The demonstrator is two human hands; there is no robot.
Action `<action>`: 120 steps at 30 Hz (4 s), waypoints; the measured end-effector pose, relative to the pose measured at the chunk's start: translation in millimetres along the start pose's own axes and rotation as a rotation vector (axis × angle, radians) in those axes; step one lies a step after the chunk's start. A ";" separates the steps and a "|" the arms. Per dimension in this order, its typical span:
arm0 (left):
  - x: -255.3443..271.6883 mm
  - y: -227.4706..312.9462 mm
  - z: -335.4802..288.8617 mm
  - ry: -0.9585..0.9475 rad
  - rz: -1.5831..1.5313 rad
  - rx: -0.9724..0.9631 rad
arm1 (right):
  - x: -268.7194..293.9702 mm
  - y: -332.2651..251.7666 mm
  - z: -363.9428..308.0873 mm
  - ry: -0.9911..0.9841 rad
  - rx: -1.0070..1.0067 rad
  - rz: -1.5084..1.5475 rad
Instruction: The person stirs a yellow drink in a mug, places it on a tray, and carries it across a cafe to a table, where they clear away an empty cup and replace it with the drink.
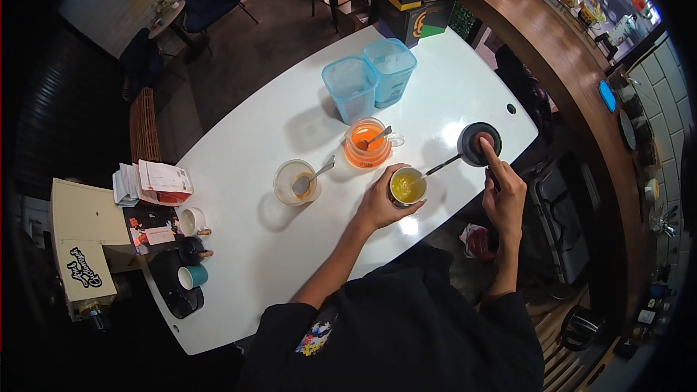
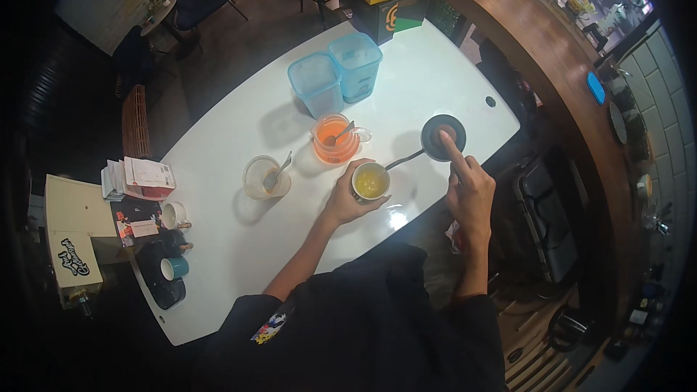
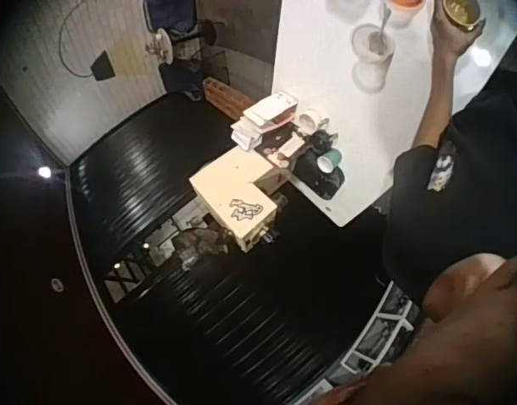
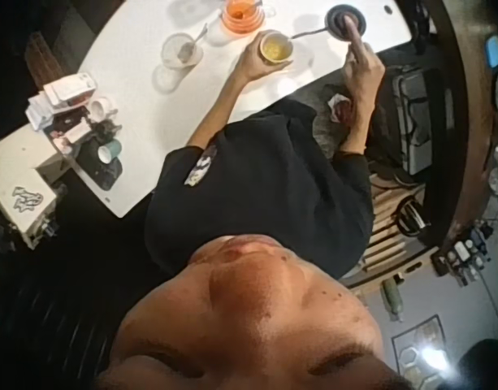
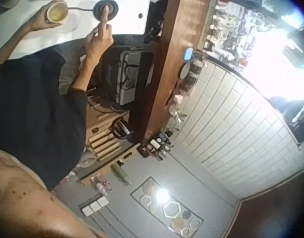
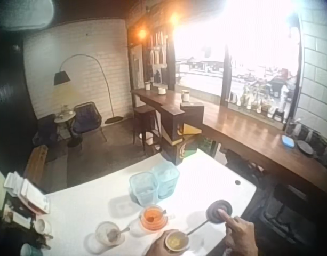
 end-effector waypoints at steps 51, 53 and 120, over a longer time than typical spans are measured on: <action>-1.0 -1.7 -1.6 0.009 -0.023 0.009 | -8.2 -2.1 -6.9 -0.026 0.001 0.029; 0.5 -2.9 -1.0 0.032 -0.002 0.000 | -4.4 -2.5 -4.8 -0.012 -0.026 0.006; 82.3 -3.8 -68.2 0.310 -0.039 0.100 | -156.2 -73.8 101.2 -0.222 0.113 0.053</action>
Point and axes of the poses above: each hand's wrist, its own z-axis towards the middle knuckle, its own x-axis out of the back of the hand, y = z × x, the point moved 6 cm from there along z, towards the middle knuckle, and after that the axes turned 8 degrees about -y, right-handed, at the moved point
